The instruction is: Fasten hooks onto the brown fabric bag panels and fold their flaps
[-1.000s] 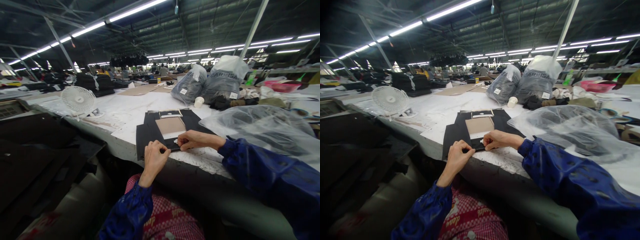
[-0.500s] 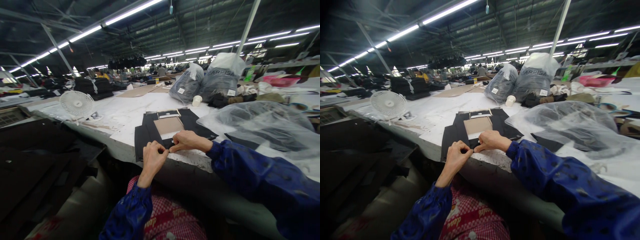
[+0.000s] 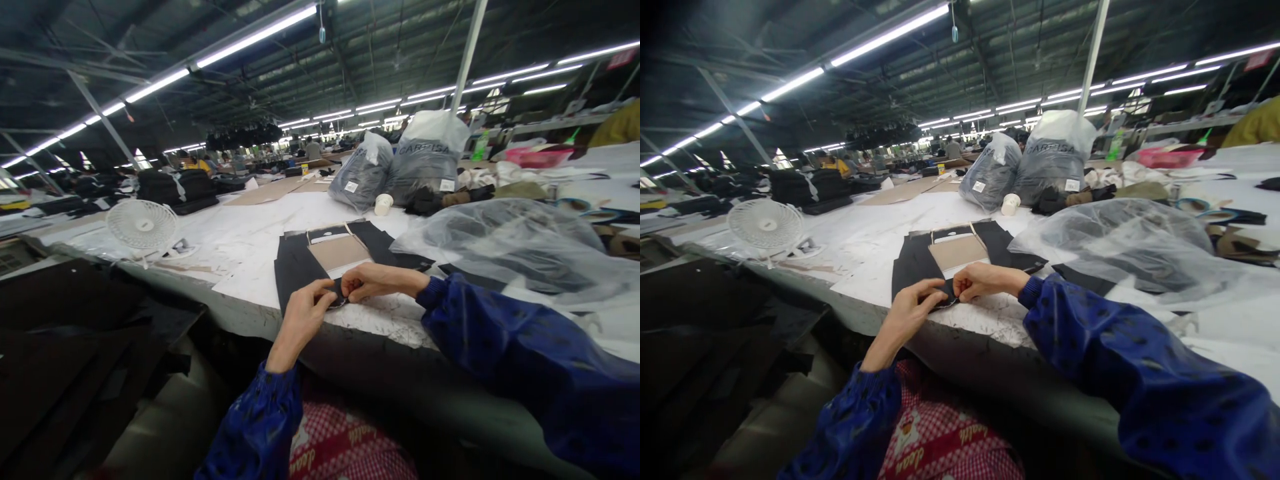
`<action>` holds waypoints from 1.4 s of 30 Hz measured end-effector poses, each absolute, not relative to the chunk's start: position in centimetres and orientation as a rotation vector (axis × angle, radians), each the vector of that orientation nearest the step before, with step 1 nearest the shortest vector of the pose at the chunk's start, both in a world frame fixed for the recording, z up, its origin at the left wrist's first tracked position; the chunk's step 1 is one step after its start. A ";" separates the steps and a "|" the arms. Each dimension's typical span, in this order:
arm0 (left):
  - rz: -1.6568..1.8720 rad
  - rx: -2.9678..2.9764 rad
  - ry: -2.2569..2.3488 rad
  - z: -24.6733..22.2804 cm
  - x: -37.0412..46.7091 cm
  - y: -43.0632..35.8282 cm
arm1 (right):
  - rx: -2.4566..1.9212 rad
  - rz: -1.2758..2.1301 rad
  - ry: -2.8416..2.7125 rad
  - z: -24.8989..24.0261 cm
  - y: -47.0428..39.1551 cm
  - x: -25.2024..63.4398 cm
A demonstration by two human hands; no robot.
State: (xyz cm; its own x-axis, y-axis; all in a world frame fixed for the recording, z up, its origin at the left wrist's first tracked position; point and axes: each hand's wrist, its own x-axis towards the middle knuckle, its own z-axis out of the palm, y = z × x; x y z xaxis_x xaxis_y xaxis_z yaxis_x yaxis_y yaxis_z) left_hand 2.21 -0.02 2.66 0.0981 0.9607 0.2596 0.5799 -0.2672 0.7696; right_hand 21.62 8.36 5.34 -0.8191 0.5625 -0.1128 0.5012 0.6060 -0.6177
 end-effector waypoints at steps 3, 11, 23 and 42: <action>1.239 1.964 1.574 2.2 1.5 -1.4 | -0.890 1.061 -2.710 5.2 8.5 21.5; 1.034 2.155 1.917 1.6 3.9 -1.8 | -0.905 1.052 -2.678 5.1 8.3 21.6; 0.855 1.851 2.030 3.2 4.5 -1.0 | -1.261 0.553 -2.791 6.1 6.9 19.6; 1.128 1.967 1.709 1.1 0.9 -0.7 | -0.891 1.010 -2.651 4.6 8.3 18.7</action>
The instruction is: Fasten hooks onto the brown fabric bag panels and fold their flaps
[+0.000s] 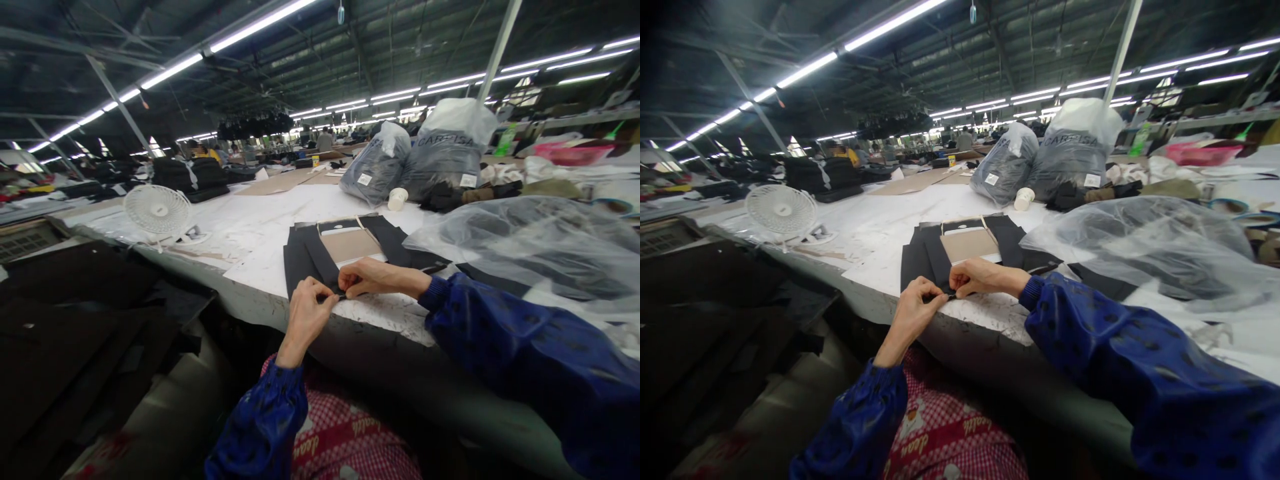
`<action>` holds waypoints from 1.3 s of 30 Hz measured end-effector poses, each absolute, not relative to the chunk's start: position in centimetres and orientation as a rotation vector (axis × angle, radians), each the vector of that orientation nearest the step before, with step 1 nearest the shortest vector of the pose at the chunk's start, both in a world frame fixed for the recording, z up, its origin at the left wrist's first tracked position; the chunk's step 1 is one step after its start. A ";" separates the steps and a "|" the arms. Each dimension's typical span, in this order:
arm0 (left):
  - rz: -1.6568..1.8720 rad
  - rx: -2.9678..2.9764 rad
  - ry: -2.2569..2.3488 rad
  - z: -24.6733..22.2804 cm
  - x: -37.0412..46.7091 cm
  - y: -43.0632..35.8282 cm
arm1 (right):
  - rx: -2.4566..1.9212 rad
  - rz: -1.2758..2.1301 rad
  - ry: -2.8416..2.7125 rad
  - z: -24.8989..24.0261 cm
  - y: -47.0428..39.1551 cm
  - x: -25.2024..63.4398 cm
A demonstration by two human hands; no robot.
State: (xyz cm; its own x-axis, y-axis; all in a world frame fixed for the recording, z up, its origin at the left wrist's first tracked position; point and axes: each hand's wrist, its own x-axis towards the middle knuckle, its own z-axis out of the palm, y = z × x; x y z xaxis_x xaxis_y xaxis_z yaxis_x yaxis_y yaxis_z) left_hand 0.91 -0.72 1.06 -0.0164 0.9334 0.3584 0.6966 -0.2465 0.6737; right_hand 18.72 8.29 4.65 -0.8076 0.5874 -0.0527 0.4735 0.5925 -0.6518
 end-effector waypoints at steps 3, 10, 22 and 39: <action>1.111 1.950 1.804 1.0 1.7 -0.6 | -0.908 0.965 -2.660 4.6 8.3 18.5; 1.125 1.874 1.543 1.2 -0.2 -0.6 | -1.028 0.798 -2.900 7.2 8.1 16.4; 1.490 1.734 1.726 -0.9 -1.4 -3.7 | -1.046 0.786 -2.948 7.5 8.0 16.2; 1.626 1.504 1.618 0.0 -2.7 -1.6 | -1.235 0.465 -2.927 6.6 9.0 17.1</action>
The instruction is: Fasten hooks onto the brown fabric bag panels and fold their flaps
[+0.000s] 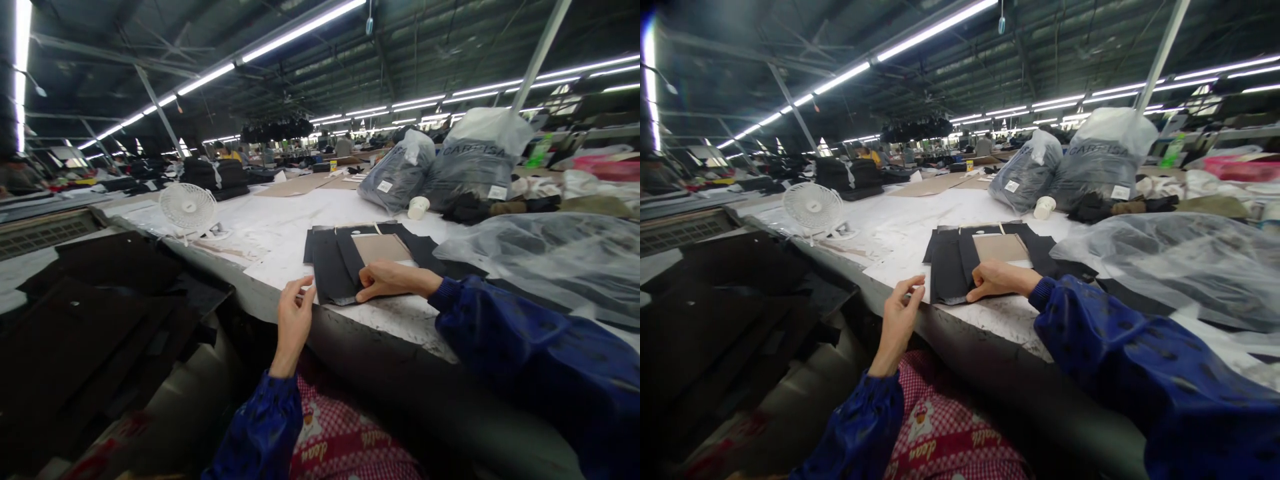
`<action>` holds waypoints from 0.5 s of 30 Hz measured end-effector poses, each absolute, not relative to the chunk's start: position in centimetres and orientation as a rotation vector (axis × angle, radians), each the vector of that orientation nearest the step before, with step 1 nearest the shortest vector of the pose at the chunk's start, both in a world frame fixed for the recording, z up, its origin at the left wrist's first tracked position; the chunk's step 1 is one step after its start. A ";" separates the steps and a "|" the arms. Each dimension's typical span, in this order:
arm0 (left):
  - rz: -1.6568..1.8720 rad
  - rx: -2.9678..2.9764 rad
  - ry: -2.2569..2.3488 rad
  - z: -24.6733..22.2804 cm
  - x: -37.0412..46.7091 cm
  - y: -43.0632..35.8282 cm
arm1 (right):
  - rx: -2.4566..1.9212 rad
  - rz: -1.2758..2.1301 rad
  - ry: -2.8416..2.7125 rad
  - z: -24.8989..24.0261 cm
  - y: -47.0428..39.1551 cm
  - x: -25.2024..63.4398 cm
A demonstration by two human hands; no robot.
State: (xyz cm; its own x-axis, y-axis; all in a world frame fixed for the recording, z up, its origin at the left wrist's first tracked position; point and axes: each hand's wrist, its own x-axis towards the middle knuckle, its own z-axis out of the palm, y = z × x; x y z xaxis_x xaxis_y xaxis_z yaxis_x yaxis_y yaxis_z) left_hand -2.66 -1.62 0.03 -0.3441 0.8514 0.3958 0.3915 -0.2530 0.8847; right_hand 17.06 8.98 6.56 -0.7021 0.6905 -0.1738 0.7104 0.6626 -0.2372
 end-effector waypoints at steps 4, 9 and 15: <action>1.500 1.800 1.633 -0.5 -2.2 -2.5 | 1.188 -0.486 2.788 6.4 9.2 17.2; 1.486 1.776 1.757 -0.8 -0.4 -2.4 | 1.135 -0.664 2.771 6.9 9.1 17.7; 1.490 1.731 1.823 -0.8 -0.1 -2.1 | 1.112 -0.590 2.743 7.5 8.4 17.9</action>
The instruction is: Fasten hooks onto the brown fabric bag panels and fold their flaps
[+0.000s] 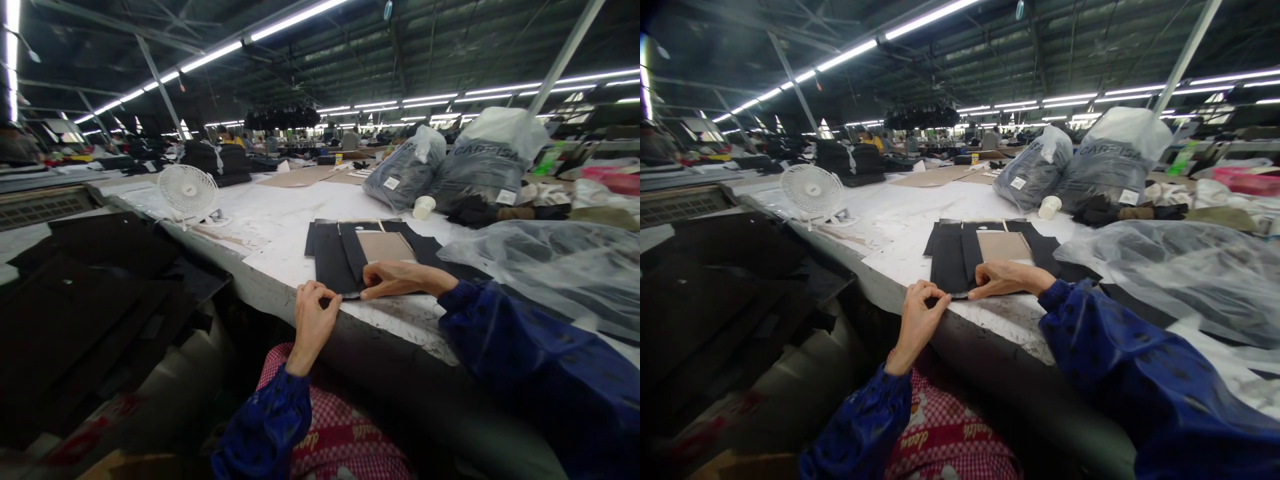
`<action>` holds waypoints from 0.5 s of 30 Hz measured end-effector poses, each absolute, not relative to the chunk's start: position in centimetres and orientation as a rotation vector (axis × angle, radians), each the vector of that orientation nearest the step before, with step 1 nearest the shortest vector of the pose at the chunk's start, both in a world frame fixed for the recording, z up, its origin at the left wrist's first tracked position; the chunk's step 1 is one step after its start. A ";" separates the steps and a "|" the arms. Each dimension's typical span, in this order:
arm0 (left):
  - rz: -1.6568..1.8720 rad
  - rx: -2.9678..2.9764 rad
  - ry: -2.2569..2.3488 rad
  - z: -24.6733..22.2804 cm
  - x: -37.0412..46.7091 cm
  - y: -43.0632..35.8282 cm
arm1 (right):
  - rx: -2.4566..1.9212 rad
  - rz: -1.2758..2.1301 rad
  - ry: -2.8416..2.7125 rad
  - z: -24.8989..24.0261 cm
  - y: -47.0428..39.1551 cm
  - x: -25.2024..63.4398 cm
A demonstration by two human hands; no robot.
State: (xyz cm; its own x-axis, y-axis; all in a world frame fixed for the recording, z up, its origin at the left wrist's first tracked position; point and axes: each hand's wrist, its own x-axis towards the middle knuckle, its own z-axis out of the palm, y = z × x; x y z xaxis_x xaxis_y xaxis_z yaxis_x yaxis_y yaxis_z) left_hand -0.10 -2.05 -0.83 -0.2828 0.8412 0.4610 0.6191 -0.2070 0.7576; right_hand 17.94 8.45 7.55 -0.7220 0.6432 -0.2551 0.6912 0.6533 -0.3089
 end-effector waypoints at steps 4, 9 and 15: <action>1.507 1.745 1.845 -1.0 0.1 -2.0 | 1.193 -0.450 2.756 7.2 7.7 17.2; 1.530 1.750 1.864 -1.4 0.1 -1.8 | 1.228 -0.433 2.742 6.7 7.9 16.8; 1.511 1.755 1.892 -1.3 0.1 -1.7 | 1.268 -0.451 2.618 7.3 8.3 15.7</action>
